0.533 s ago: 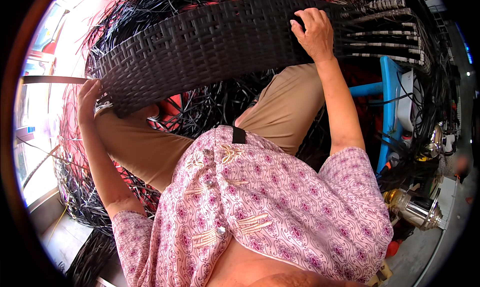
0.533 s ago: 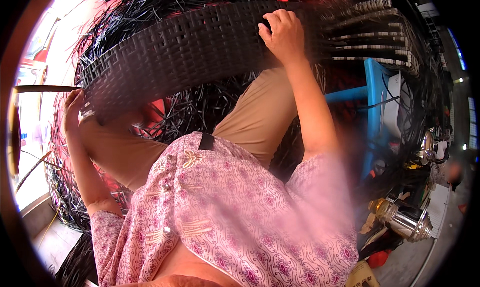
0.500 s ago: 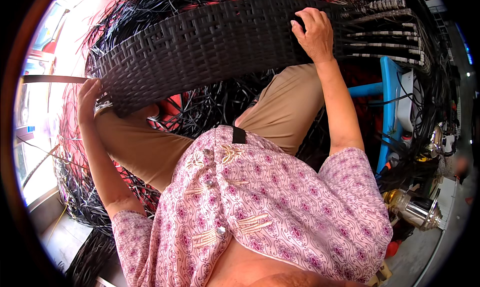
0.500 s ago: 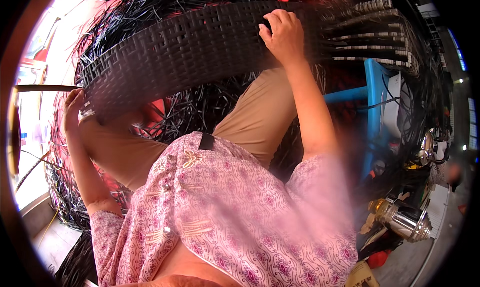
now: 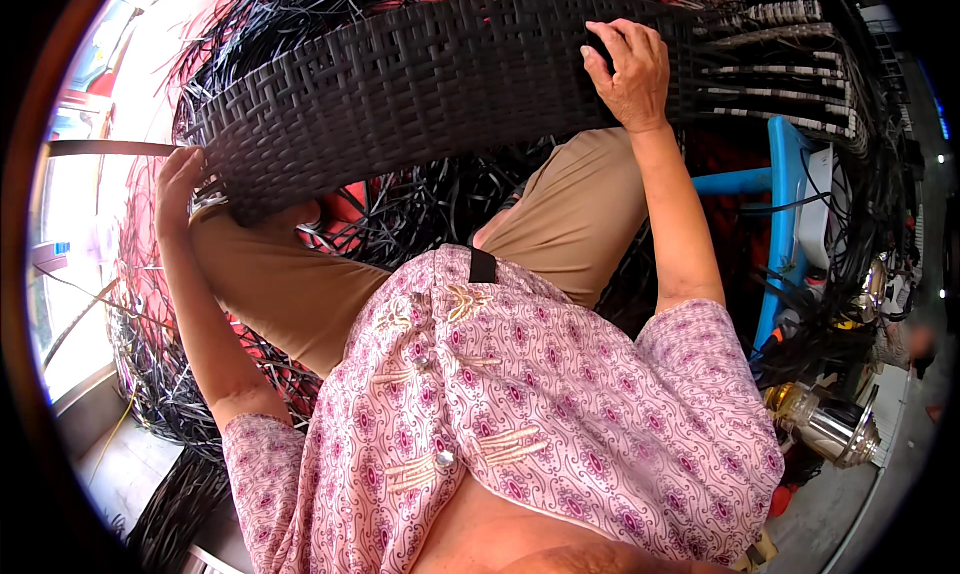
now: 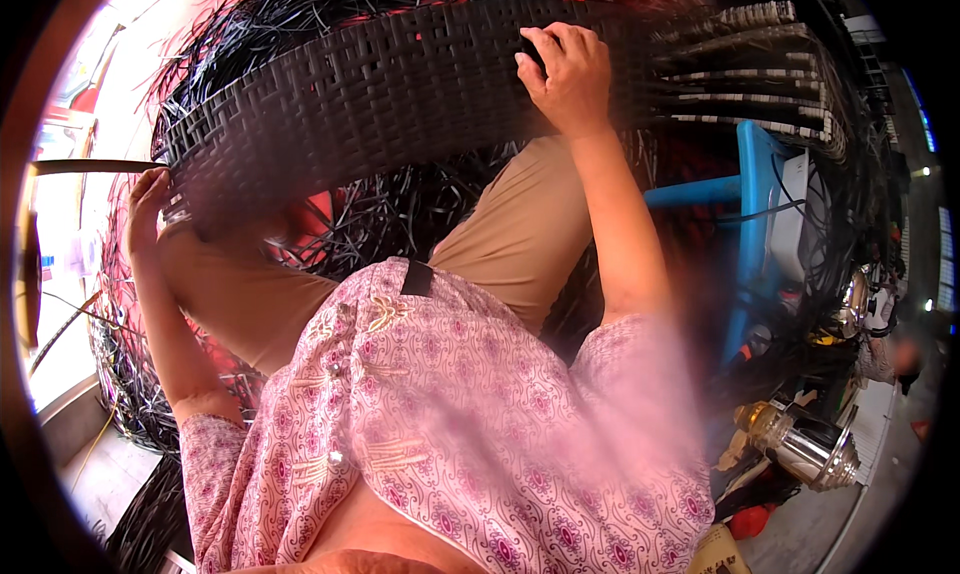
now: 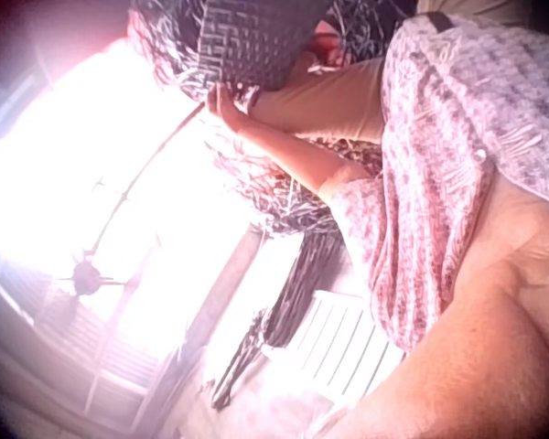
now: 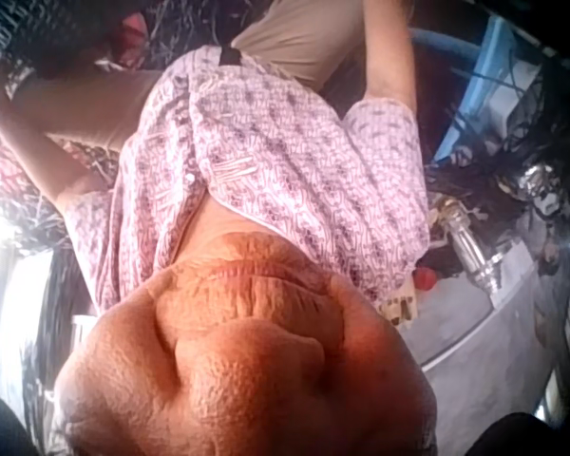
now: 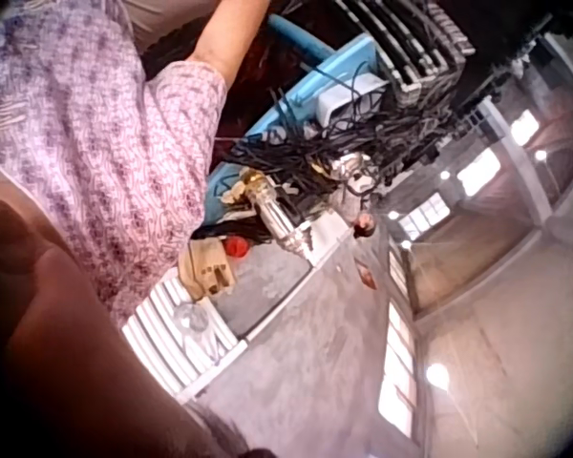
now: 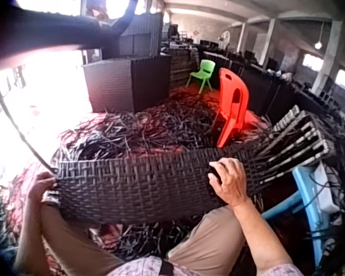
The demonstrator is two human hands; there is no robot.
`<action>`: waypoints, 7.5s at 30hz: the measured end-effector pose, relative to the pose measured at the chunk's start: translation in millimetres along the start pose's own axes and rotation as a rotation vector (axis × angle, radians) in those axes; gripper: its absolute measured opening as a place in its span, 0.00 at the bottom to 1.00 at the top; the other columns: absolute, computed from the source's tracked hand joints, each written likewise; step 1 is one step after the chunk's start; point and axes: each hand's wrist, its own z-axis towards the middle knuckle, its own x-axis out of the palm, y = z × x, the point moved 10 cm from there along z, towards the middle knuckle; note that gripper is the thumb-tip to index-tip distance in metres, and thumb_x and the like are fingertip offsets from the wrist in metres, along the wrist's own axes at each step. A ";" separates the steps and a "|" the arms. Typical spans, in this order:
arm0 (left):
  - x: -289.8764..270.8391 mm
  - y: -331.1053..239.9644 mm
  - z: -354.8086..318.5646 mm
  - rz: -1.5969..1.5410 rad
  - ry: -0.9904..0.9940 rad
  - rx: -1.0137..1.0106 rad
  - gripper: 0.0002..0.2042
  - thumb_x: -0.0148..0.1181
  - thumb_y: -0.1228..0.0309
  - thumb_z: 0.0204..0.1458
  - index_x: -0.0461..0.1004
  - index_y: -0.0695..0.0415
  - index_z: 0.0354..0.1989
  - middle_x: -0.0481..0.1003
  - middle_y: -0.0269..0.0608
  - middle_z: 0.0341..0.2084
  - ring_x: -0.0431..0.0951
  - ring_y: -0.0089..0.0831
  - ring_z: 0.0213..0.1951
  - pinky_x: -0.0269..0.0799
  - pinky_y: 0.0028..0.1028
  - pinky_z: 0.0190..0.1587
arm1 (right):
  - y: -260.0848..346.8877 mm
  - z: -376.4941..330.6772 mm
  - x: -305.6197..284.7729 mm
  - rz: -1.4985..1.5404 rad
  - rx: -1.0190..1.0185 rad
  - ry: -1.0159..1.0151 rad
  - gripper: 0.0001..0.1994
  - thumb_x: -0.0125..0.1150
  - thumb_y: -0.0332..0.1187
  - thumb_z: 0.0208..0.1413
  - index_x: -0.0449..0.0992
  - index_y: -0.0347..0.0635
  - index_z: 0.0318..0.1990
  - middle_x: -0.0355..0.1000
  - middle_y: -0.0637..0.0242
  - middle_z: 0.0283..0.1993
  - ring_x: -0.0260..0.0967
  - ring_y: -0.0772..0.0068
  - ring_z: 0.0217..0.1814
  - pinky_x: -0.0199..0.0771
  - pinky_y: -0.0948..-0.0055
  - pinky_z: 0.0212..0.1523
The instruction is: The person weaves a black plastic basket by hand, interlacing thin black plastic strips through the vertical ribs of the basket frame. They work on the basket while sitting cross-legged on the floor, occasionally lifting and rotating the basket to access different sections.
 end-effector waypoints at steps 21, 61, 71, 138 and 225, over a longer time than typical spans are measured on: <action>-1.0 0.0 -1.4 -0.061 -0.025 -0.005 0.06 0.60 0.68 0.60 0.77 0.55 0.42 0.74 0.24 0.29 0.72 0.14 0.32 0.67 0.17 0.36 | 18.2 19.2 21.7 0.116 -0.034 0.009 0.08 0.65 0.34 0.46 0.78 0.51 0.36 0.71 0.74 0.35 0.67 0.66 0.41 0.66 0.64 0.44; 413.1 -241.9 -84.2 0.793 -0.274 1.066 0.14 0.65 0.66 0.48 0.75 0.48 0.45 0.71 0.32 0.38 0.70 0.35 0.44 0.62 0.38 0.47 | 26.0 8.4 21.2 0.186 0.055 -0.163 0.16 0.63 0.33 0.50 0.78 0.49 0.49 0.70 0.67 0.39 0.67 0.60 0.40 0.66 0.61 0.42; 414.1 -232.2 -88.7 0.807 -0.351 0.999 0.21 0.66 0.64 0.47 0.72 0.53 0.51 0.71 0.33 0.44 0.69 0.34 0.50 0.58 0.40 0.53 | 36.5 12.5 27.9 0.147 -0.014 -0.073 0.14 0.63 0.31 0.48 0.81 0.55 0.45 0.70 0.72 0.41 0.67 0.65 0.44 0.65 0.63 0.45; 322.6 -194.1 -89.1 0.765 -0.507 0.903 0.21 0.66 0.59 0.48 0.74 0.48 0.51 0.71 0.35 0.48 0.69 0.35 0.53 0.55 0.40 0.55 | 109.5 48.0 64.5 0.312 -0.093 0.055 0.11 0.59 0.27 0.48 0.79 0.49 0.40 0.71 0.68 0.36 0.69 0.62 0.41 0.67 0.61 0.44; 157.7 -116.7 -114.0 0.764 -0.654 0.673 0.24 0.64 0.57 0.51 0.72 0.56 0.55 0.71 0.40 0.52 0.68 0.40 0.58 0.57 0.40 0.61 | 209.1 54.7 60.7 0.275 -0.198 -0.028 0.13 0.59 0.23 0.47 0.80 0.51 0.40 0.71 0.73 0.38 0.69 0.67 0.41 0.68 0.65 0.43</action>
